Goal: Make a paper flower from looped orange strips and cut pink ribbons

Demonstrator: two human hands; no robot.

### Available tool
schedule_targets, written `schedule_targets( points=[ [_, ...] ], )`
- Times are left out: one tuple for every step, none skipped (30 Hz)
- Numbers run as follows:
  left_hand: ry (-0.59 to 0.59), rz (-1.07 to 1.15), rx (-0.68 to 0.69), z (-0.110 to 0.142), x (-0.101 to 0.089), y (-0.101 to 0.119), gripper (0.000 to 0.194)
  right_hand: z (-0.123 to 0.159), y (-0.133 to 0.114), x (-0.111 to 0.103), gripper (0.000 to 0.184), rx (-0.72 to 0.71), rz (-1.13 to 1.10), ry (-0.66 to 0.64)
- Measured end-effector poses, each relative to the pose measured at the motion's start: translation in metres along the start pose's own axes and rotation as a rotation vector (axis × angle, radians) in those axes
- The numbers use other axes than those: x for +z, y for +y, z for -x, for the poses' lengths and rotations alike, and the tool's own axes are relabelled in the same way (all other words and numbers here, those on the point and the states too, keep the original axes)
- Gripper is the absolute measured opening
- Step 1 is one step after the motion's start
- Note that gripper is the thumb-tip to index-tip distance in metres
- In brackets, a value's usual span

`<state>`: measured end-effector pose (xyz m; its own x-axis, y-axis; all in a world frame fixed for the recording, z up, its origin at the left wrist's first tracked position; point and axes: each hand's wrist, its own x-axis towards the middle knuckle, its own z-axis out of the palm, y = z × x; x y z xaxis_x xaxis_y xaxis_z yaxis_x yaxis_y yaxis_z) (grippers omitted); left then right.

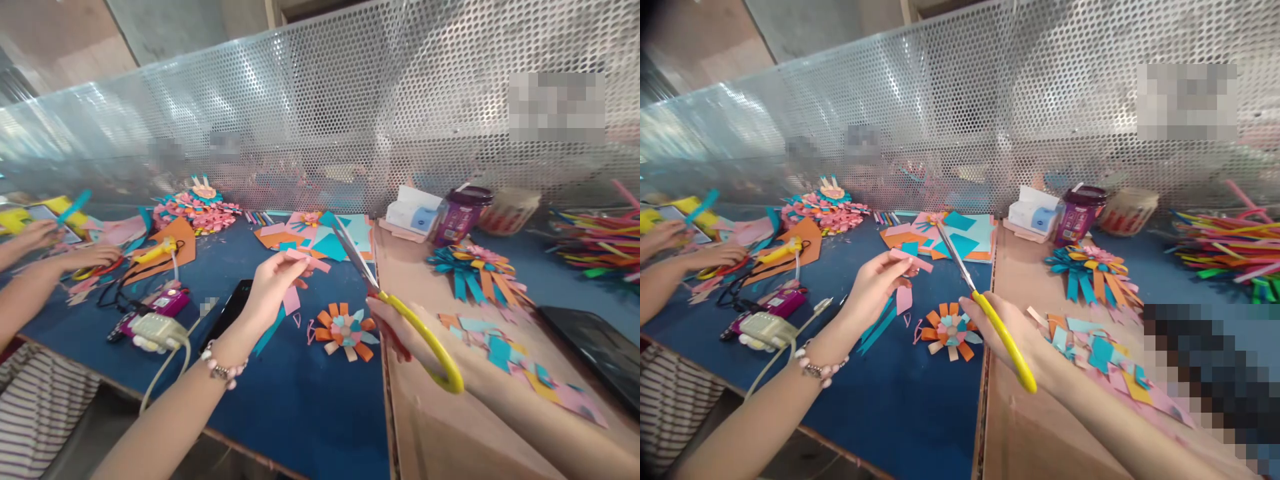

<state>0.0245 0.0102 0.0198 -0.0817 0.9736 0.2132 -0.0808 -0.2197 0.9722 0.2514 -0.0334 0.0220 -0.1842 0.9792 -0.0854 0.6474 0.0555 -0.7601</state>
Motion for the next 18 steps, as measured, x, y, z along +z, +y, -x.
schedule_targets(
  points=[
    [0.022,0.057,0.005,-0.001,-0.001,0.000,0.021,0.000,0.000,0.000,0.053,0.006,0.030,-0.029],
    [0.039,0.114,0.012,-0.003,-0.003,0.000,0.020,0.000,0.000,-0.001,0.052,0.015,0.060,-0.058],
    [0.052,0.167,0.017,-0.004,-0.004,0.000,0.019,0.000,-0.001,-0.002,0.050,0.024,0.089,-0.073],
    [0.058,0.219,0.013,-0.006,-0.005,-0.001,0.018,0.001,-0.003,-0.002,0.048,0.030,0.116,-0.072],
    [0.053,0.267,-0.002,-0.007,-0.006,-0.001,0.017,0.002,-0.005,-0.003,0.046,0.038,0.142,-0.070],
    [0.043,0.310,-0.025,-0.009,-0.007,-0.001,0.016,0.003,-0.007,-0.003,0.045,0.044,0.168,-0.072],
    [0.034,0.345,-0.051,-0.009,-0.008,-0.001,0.015,0.005,-0.009,-0.003,0.045,0.039,0.194,-0.076],
    [0.027,0.371,-0.077,-0.010,-0.008,-0.001,0.014,0.006,-0.011,-0.004,0.044,0.025,0.219,-0.081],
    [0.023,0.387,-0.100,-0.010,-0.008,-0.001,0.014,0.006,-0.012,-0.004,0.044,0.009,0.238,-0.085],
    [0.016,0.396,-0.121,-0.009,-0.008,-0.001,0.014,0.007,-0.013,-0.004,0.044,-0.007,0.252,-0.088],
    [0.010,0.402,-0.138,-0.008,-0.007,0.000,0.014,0.007,-0.013,-0.005,0.044,-0.021,0.259,-0.088],
    [0.001,0.406,-0.151,-0.007,-0.006,0.000,0.014,0.007,-0.013,-0.005,0.043,-0.034,0.262,-0.086],
    [-0.011,0.408,-0.162,-0.005,-0.005,0.001,0.013,0.007,-0.013,-0.006,0.043,-0.045,0.261,-0.083],
    [-0.026,0.408,-0.172,-0.003,-0.004,0.002,0.013,0.007,-0.012,-0.006,0.042,-0.054,0.259,-0.085],
    [-0.039,0.405,-0.182,0.000,-0.002,0.004,0.012,0.007,-0.012,-0.005,0.041,-0.064,0.256,-0.084],
    [-0.049,0.399,-0.189,0.003,0.000,0.005,0.012,0.007,-0.012,-0.004,0.040,-0.072,0.252,-0.083],
    [-0.057,0.391,-0.193,0.005,0.001,0.007,0.013,0.007,-0.012,-0.003,0.039,-0.082,0.246,-0.081],
    [-0.063,0.382,-0.190,0.008,0.003,0.009,0.013,0.007,-0.012,-0.002,0.038,-0.091,0.238,-0.079]
  ],
)
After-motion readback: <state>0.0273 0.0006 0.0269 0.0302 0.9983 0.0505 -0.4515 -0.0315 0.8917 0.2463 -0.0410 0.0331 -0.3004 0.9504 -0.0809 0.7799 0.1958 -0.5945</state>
